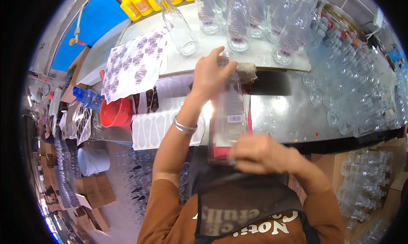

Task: The person applies labels to clear plastic bottles one at a time. They pick up a bottle, place a label on it, smooth it with a black card, and set the bottle aside. The process repeats for multiple bottles.

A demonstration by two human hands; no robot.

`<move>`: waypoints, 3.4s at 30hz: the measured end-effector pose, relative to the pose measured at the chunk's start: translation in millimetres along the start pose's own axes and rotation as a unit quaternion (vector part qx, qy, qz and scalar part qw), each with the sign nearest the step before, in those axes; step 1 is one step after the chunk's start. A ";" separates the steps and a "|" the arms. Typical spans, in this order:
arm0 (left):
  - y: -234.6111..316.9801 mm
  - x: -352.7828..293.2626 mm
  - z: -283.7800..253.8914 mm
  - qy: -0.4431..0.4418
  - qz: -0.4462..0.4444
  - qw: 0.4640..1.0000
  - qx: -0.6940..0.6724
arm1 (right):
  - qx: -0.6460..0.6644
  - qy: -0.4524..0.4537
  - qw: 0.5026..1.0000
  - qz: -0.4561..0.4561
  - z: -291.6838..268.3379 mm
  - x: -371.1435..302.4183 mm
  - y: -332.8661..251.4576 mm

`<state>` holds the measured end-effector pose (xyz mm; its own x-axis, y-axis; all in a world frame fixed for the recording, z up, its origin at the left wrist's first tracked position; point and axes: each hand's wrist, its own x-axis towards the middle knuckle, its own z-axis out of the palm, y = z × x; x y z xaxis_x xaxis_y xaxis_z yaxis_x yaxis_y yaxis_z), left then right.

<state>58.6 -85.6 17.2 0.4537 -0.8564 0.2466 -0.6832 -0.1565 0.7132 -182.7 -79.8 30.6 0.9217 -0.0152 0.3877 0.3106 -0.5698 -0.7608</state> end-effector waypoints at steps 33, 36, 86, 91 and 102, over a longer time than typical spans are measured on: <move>-85.7 304.4 -113.1 0.042 0.084 0.957 -0.276 | 0.138 0.275 0.896 0.321 -23.9 -39.8 57.2; -89.2 313.2 -122.1 -0.038 0.074 0.971 -0.223 | 0.137 0.259 0.898 0.329 -18.8 -34.1 57.8; 1.3 -144.1 13.0 -0.011 -0.108 0.942 -0.318 | 0.063 0.201 0.909 0.359 28.6 -17.8 38.1; -70.1 -146.0 -32.1 0.089 -0.107 0.990 -0.007 | 0.167 0.276 0.873 0.366 20.6 -51.0 48.3; -102.8 -203.6 -59.5 -0.002 -0.112 0.956 0.271 | 0.158 0.266 0.867 0.390 19.8 -69.2 54.4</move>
<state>70.6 134.1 -67.3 0.6222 -0.7730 0.1239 -0.7654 -0.5675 0.3035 -225.0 -93.4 -47.9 0.6681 -0.7198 -0.1885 -0.2333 0.0379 -0.9717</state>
